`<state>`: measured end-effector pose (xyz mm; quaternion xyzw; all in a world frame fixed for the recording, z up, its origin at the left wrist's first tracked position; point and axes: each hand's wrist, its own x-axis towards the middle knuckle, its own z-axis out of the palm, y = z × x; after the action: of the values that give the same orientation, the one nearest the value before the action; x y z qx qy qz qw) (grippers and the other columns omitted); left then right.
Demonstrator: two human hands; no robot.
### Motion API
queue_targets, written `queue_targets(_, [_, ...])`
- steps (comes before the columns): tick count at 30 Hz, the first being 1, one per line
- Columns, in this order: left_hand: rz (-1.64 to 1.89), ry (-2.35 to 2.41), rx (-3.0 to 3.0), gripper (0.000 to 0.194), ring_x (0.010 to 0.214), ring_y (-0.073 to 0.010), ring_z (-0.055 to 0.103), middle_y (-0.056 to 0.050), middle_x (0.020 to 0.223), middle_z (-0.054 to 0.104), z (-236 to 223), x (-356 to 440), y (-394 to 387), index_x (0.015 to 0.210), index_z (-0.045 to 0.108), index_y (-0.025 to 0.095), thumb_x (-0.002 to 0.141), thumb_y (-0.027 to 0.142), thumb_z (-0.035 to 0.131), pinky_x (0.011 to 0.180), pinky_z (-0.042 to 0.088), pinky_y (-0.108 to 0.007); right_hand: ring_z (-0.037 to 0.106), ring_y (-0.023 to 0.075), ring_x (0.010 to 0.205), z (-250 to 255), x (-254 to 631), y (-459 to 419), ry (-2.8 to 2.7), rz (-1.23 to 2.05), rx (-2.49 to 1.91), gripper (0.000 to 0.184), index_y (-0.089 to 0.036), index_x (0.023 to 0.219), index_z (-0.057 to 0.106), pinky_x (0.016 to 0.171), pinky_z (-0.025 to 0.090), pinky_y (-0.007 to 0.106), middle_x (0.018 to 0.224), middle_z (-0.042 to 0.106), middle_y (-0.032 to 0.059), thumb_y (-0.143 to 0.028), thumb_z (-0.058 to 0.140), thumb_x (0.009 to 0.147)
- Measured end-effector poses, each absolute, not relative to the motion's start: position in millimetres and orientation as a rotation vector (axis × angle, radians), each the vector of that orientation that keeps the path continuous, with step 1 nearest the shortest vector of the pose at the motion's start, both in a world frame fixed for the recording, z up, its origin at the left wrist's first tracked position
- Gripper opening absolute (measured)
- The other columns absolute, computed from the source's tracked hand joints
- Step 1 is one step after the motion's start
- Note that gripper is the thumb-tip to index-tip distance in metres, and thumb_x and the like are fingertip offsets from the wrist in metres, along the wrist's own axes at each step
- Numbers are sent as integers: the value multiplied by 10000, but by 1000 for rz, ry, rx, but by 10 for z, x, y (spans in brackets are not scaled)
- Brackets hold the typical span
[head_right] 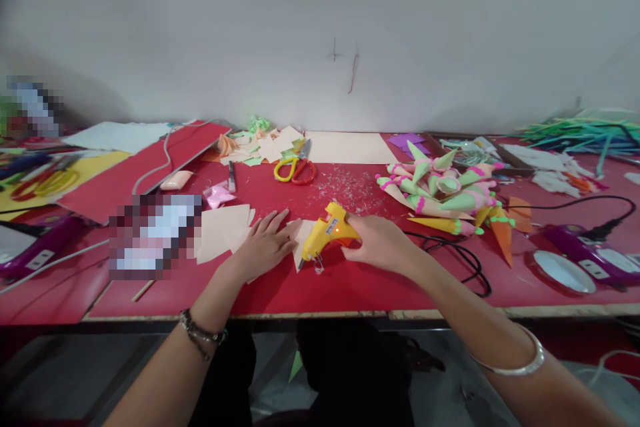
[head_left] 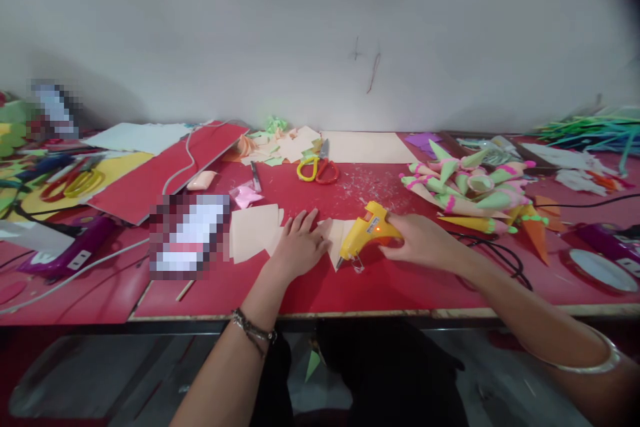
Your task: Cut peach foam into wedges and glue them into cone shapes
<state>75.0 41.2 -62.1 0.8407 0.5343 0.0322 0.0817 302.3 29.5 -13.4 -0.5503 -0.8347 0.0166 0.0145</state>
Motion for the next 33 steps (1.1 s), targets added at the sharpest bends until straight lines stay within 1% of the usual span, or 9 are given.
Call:
queue_targets(2, [99,1594,2517,413,1314,-251,168,-55,1438,229,-625,749,413,1225,467,245,883,405,300,1052,186,-434,547,173,605,-133,3019,295,-2600,64,-1713,185,-178,772,510,518,304,246,685,604,48,-353,485,718])
queue_targets(13, [112,1597,2521,401,1308,-258,186,-71,1428,251,-608,758,406,1188,506,228,880,399,314,1048,196,-436,529,172,594,-78,3040,301,-2617,118,-1732,115,-181,750,499,512,291,247,671,593,48,-280,459,710])
queue_targets(19, [117,1598,2529,405,1307,-253,192,-70,1424,261,-616,756,408,1212,481,239,880,399,311,1047,198,-435,531,171,599,-80,3060,304,-2602,113,-1755,100,-178,754,489,507,285,243,681,589,48,-262,445,722])
queue_targets(24, [106,1596,2540,428,1309,-251,189,-76,1428,250,-620,756,411,1261,427,232,883,392,304,1046,200,-433,547,180,626,-113,3100,331,-2606,62,-1755,109,-176,765,494,529,311,243,713,603,60,-269,447,736])
queue_targets(33, [76,1617,2546,450,1307,-249,192,-66,1430,249,-601,767,403,1290,384,227,881,396,300,1043,204,-431,575,204,676,-151,3199,379,-2607,-10,-1774,163,-174,827,512,561,345,258,786,627,79,-305,449,752])
